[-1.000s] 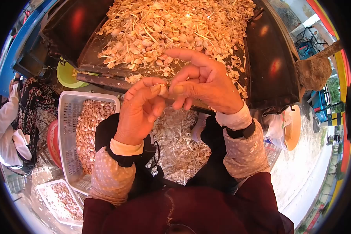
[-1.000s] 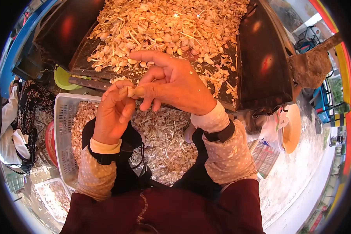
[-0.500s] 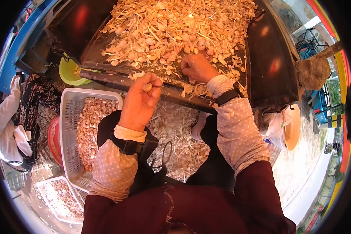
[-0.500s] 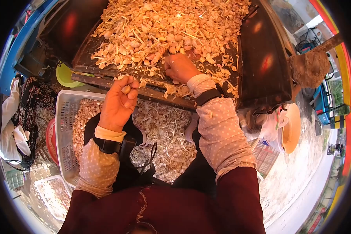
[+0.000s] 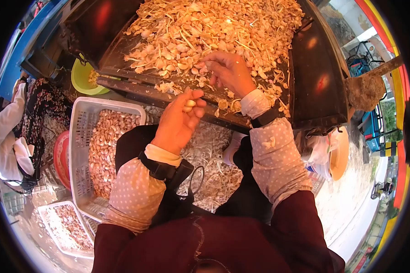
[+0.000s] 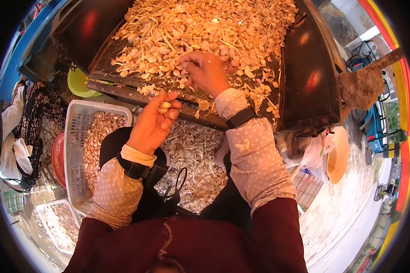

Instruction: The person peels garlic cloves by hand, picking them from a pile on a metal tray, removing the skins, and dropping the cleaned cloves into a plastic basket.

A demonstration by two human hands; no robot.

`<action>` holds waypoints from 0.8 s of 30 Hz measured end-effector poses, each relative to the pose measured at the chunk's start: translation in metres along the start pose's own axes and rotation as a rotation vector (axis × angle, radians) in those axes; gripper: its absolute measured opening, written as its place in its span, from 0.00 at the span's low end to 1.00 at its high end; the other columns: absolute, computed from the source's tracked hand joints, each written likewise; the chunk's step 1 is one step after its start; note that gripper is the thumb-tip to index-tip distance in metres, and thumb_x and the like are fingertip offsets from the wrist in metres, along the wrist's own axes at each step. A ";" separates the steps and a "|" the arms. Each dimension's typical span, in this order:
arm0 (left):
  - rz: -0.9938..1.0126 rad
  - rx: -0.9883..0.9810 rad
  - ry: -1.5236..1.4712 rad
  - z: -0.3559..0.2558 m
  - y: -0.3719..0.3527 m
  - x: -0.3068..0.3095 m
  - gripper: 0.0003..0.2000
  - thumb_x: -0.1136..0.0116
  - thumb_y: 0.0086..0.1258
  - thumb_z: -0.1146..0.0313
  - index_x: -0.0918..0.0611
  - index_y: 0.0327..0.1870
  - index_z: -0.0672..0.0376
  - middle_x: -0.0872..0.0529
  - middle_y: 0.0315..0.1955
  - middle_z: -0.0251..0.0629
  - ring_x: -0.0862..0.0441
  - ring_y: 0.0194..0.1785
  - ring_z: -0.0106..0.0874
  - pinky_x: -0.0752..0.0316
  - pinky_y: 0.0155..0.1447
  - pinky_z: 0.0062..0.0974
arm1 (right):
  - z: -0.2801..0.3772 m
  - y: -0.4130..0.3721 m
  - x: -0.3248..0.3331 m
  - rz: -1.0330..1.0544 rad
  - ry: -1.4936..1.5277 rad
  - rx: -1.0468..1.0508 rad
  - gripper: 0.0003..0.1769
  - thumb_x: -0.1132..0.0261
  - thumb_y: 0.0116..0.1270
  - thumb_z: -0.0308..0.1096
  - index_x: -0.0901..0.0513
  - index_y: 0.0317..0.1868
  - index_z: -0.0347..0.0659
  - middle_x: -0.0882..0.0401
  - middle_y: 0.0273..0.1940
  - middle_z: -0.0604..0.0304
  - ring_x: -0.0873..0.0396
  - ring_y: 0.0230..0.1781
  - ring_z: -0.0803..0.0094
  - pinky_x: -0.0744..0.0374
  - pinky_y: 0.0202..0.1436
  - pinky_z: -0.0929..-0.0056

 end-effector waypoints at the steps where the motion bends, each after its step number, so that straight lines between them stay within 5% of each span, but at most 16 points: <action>1: -0.001 -0.005 -0.001 0.000 0.001 0.002 0.15 0.46 0.76 0.60 0.21 0.50 0.65 0.19 0.34 0.37 0.23 0.32 0.25 0.29 0.33 0.17 | -0.006 0.008 0.005 -0.064 -0.064 0.072 0.14 0.36 0.68 0.29 0.20 0.52 0.32 0.17 0.29 0.59 0.19 0.19 0.78 0.24 0.20 0.77; 2: 0.002 -0.018 -0.009 -0.002 0.002 0.003 0.14 0.46 0.76 0.61 0.21 0.49 0.65 0.19 0.34 0.37 0.24 0.32 0.24 0.30 0.32 0.18 | -0.012 0.012 0.001 -0.060 -0.199 0.092 0.12 0.35 0.67 0.30 0.18 0.49 0.35 0.16 0.29 0.55 0.16 0.25 0.67 0.20 0.28 0.68; 6: -0.043 -0.077 -0.025 -0.013 0.001 0.007 0.13 0.44 0.75 0.63 0.20 0.48 0.65 0.19 0.34 0.36 0.24 0.31 0.23 0.31 0.31 0.17 | -0.034 0.014 0.007 -0.048 -0.675 0.108 0.20 0.35 0.66 0.30 0.22 0.58 0.37 0.17 0.27 0.57 0.19 0.22 0.70 0.23 0.26 0.70; 9: -0.053 -0.091 -0.048 -0.019 0.001 0.007 0.13 0.45 0.75 0.63 0.20 0.48 0.65 0.19 0.33 0.35 0.24 0.31 0.23 0.31 0.31 0.17 | -0.037 0.004 0.024 -0.002 -0.877 0.086 0.26 0.32 0.61 0.29 0.25 0.61 0.42 0.18 0.27 0.52 0.18 0.24 0.61 0.22 0.31 0.64; 11: -0.037 -0.086 -0.052 -0.019 0.001 0.006 0.13 0.45 0.75 0.63 0.21 0.48 0.65 0.19 0.33 0.35 0.24 0.31 0.23 0.31 0.32 0.17 | -0.046 0.000 0.037 0.054 -0.920 -0.081 0.30 0.33 0.59 0.29 0.28 0.64 0.48 0.16 0.37 0.46 0.17 0.41 0.49 0.22 0.43 0.53; 13: -0.018 -0.088 -0.053 -0.020 0.001 0.005 0.13 0.45 0.75 0.63 0.21 0.48 0.65 0.19 0.33 0.35 0.24 0.32 0.23 0.31 0.32 0.17 | -0.039 -0.002 0.040 0.052 -1.052 -0.084 0.23 0.34 0.58 0.29 0.22 0.57 0.45 0.16 0.36 0.45 0.17 0.41 0.51 0.22 0.41 0.53; 16: 0.000 -0.082 -0.062 -0.019 0.001 0.004 0.13 0.46 0.76 0.63 0.21 0.48 0.65 0.19 0.33 0.35 0.24 0.32 0.23 0.30 0.33 0.17 | -0.017 0.005 0.032 -0.094 -0.941 0.107 0.16 0.33 0.59 0.27 0.17 0.48 0.39 0.18 0.26 0.49 0.17 0.29 0.55 0.20 0.37 0.62; 18: -0.007 -0.080 -0.073 -0.018 0.002 0.005 0.13 0.46 0.76 0.63 0.21 0.48 0.66 0.19 0.33 0.36 0.24 0.32 0.24 0.29 0.34 0.17 | -0.016 0.010 0.011 -0.024 -0.404 -0.067 0.07 0.32 0.59 0.29 0.16 0.37 0.36 0.18 0.26 0.48 0.17 0.30 0.53 0.20 0.38 0.60; 19: -0.009 -0.083 -0.068 -0.019 0.002 0.006 0.13 0.46 0.76 0.63 0.21 0.48 0.66 0.19 0.33 0.36 0.24 0.32 0.24 0.29 0.34 0.17 | -0.027 0.014 0.005 -0.024 -0.399 -0.063 0.07 0.32 0.59 0.29 0.16 0.37 0.36 0.18 0.26 0.48 0.17 0.30 0.53 0.20 0.38 0.60; 21: -0.035 -0.088 -0.061 -0.018 0.003 0.009 0.13 0.45 0.75 0.63 0.21 0.48 0.66 0.19 0.33 0.36 0.24 0.31 0.24 0.28 0.35 0.17 | -0.029 0.021 -0.003 -0.166 -0.848 0.213 0.06 0.33 0.60 0.30 0.17 0.33 0.35 0.18 0.25 0.50 0.17 0.26 0.58 0.20 0.33 0.63; 22: -0.036 -0.089 -0.061 -0.017 0.003 0.009 0.13 0.45 0.75 0.63 0.21 0.48 0.66 0.19 0.33 0.36 0.24 0.31 0.24 0.28 0.35 0.17 | -0.055 0.027 0.006 -0.072 -0.698 -0.063 0.08 0.31 0.57 0.34 0.16 0.30 0.38 0.17 0.28 0.47 0.18 0.36 0.51 0.21 0.41 0.56; 24: -0.049 -0.084 -0.046 -0.015 0.002 0.009 0.13 0.44 0.75 0.63 0.21 0.47 0.66 0.19 0.32 0.36 0.23 0.32 0.25 0.27 0.36 0.19 | -0.052 0.025 0.012 -0.089 -0.834 0.004 0.09 0.31 0.56 0.34 0.16 0.28 0.36 0.17 0.27 0.46 0.17 0.33 0.53 0.20 0.39 0.58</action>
Point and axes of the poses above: each hand's wrist, its own y-axis towards the middle knuckle, its own x-axis out of the back of the hand, z = x × y, the point moved 8 cm from there along y, towards the middle knuckle
